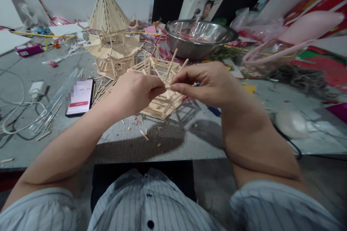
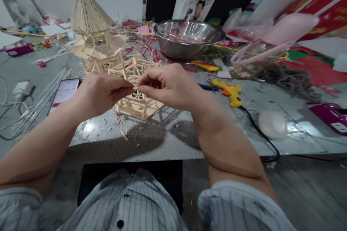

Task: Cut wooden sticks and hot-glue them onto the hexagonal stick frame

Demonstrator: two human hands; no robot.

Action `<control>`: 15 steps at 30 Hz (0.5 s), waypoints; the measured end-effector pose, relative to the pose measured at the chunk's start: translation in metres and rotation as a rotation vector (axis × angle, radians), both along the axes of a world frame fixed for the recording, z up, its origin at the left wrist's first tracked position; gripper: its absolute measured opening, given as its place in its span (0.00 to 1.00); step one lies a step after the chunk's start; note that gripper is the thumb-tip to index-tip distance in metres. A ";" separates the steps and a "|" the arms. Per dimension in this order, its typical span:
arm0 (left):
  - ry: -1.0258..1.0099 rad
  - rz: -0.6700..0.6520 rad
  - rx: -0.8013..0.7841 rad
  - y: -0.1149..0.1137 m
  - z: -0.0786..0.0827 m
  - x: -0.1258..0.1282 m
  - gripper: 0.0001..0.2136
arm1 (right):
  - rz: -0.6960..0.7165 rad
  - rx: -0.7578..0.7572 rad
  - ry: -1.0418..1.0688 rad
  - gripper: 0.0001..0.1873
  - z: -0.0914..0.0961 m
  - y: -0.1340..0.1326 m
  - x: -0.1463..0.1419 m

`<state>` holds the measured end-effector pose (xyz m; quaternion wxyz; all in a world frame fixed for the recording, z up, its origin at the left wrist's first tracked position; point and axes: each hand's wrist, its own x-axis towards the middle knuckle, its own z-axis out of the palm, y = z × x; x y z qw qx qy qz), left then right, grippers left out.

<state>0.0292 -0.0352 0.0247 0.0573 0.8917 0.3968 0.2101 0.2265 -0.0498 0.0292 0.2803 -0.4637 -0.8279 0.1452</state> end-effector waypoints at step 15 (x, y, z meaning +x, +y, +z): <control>-0.240 0.023 -0.203 0.006 -0.033 -0.001 0.11 | -0.027 -0.220 -0.090 0.13 -0.042 0.020 0.025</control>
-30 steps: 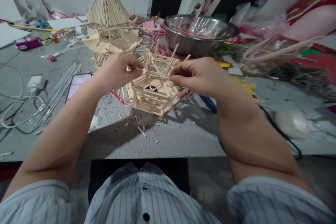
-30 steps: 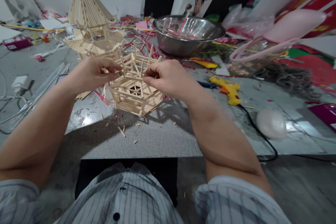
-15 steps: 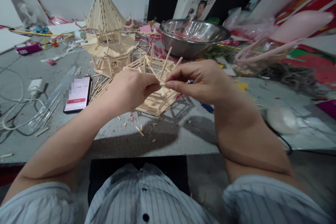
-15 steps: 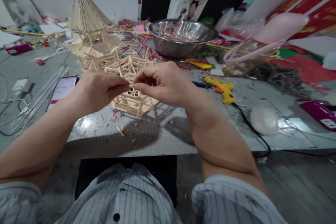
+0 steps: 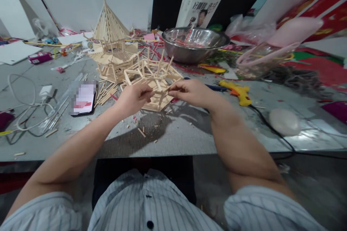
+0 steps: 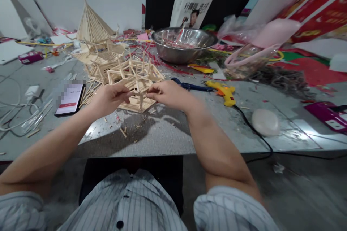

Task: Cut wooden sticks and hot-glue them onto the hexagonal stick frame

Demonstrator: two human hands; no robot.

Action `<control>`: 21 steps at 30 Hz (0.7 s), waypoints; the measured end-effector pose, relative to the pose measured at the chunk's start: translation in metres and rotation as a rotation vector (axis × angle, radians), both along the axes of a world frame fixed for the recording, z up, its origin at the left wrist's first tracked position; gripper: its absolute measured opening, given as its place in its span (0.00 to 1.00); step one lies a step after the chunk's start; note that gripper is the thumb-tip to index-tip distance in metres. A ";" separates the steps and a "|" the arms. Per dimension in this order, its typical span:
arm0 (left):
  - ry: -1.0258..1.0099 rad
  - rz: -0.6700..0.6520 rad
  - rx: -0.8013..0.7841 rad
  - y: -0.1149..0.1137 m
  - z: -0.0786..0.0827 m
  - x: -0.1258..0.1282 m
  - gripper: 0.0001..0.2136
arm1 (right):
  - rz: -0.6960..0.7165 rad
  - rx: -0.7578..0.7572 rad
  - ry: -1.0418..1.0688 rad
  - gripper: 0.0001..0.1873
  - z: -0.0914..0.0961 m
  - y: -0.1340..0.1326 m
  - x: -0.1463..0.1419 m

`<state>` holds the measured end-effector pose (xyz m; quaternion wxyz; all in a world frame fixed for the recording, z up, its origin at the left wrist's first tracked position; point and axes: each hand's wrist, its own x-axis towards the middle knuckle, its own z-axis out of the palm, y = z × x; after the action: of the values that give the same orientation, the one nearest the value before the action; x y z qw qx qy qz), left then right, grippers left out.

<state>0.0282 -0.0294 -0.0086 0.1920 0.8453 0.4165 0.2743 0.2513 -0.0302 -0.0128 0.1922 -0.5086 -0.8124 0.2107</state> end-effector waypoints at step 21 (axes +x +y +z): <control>-0.207 -0.003 0.107 -0.008 -0.045 -0.002 0.11 | -0.593 -0.103 -0.399 0.17 -0.034 0.042 0.085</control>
<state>0.0258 -0.0371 -0.0534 0.1892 0.8219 0.3780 0.3819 0.3364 0.0121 -0.0469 0.0564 -0.7624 -0.6393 0.0830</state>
